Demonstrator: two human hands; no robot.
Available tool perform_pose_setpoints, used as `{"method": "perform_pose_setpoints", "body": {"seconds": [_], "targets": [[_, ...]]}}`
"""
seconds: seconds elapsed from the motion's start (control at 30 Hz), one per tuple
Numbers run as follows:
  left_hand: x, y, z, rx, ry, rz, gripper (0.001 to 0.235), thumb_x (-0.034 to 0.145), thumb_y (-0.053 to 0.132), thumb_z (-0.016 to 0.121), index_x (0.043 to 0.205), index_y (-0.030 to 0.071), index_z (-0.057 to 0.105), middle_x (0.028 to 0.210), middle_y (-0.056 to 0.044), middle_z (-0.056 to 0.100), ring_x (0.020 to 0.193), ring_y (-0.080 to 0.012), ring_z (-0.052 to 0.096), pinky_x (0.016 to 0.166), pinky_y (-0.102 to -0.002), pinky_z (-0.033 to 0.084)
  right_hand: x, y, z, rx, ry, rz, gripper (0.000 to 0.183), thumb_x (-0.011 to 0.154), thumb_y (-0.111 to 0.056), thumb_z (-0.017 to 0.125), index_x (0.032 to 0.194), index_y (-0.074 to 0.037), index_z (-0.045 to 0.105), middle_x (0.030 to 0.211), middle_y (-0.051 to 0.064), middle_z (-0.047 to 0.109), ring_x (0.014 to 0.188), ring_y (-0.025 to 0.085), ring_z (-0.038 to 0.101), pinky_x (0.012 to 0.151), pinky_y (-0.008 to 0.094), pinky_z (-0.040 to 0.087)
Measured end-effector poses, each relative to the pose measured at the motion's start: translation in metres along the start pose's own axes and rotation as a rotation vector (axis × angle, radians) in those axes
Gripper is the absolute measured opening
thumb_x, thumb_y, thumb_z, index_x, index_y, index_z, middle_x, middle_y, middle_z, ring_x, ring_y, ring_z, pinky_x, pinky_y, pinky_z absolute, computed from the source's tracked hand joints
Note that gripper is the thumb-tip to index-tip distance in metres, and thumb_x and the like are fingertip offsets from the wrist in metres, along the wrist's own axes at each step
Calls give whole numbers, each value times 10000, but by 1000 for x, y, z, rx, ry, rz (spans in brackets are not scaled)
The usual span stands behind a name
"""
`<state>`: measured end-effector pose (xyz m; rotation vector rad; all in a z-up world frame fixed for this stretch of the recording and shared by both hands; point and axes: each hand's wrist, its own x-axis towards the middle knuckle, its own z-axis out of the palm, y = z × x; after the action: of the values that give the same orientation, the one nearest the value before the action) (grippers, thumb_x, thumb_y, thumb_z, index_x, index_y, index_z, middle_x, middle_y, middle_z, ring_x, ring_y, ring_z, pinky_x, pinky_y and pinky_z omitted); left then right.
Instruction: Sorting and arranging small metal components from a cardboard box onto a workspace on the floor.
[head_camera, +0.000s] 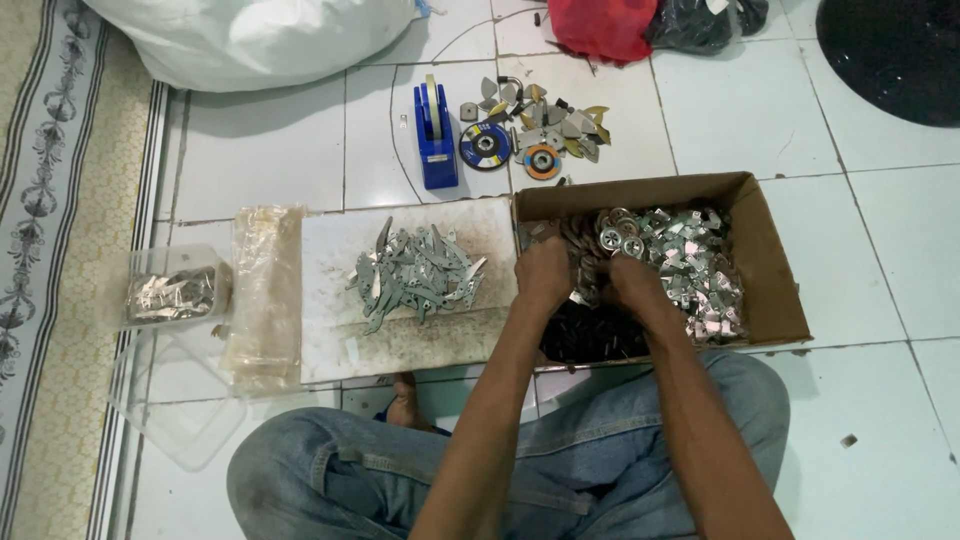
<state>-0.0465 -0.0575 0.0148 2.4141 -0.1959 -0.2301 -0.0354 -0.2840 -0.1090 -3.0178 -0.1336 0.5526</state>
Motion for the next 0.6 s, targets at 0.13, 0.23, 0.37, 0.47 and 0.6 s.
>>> {"method": "perform_pose_setpoints", "body": {"seconds": [0.13,0.23,0.37,0.47,0.6], "targets": [[4,-6,3,-153,-17,-23,127,835,59,694,835,-61,736,677,-255,682,673,-407,715,608,-558,586,-42,-26,-51,33,3,-94,268,928,-220,634,1035,-6,756,1021,229,767,1039,449,725,855,570,604],[3,-7,8,-160,-21,-53,144,833,68,696,841,-71,728,688,-270,683,690,-409,715,608,-555,588,-27,-14,-26,61,-27,-20,304,979,-193,557,1113,24,723,1136,243,744,1137,449,682,932,579,576],[-5,0,-6,-194,-7,-77,193,874,60,635,841,-114,712,717,-316,682,708,-387,708,593,-503,578,-64,-6,-39,188,329,-326,319,1053,-147,432,1037,94,642,917,355,638,945,542,623,782,610,509],[0,-5,-5,-248,-9,-101,207,878,75,629,838,-106,720,698,-286,682,679,-382,703,576,-524,567,-29,-24,-48,160,58,-2,318,849,-344,737,902,-33,772,825,219,762,881,458,758,716,565,605],[-10,1,-10,-261,10,-77,205,887,58,602,867,-109,719,704,-297,680,701,-374,700,590,-527,577,-5,-41,-15,120,17,117,279,892,-274,685,890,-19,798,795,216,745,849,471,745,701,588,594]]}}
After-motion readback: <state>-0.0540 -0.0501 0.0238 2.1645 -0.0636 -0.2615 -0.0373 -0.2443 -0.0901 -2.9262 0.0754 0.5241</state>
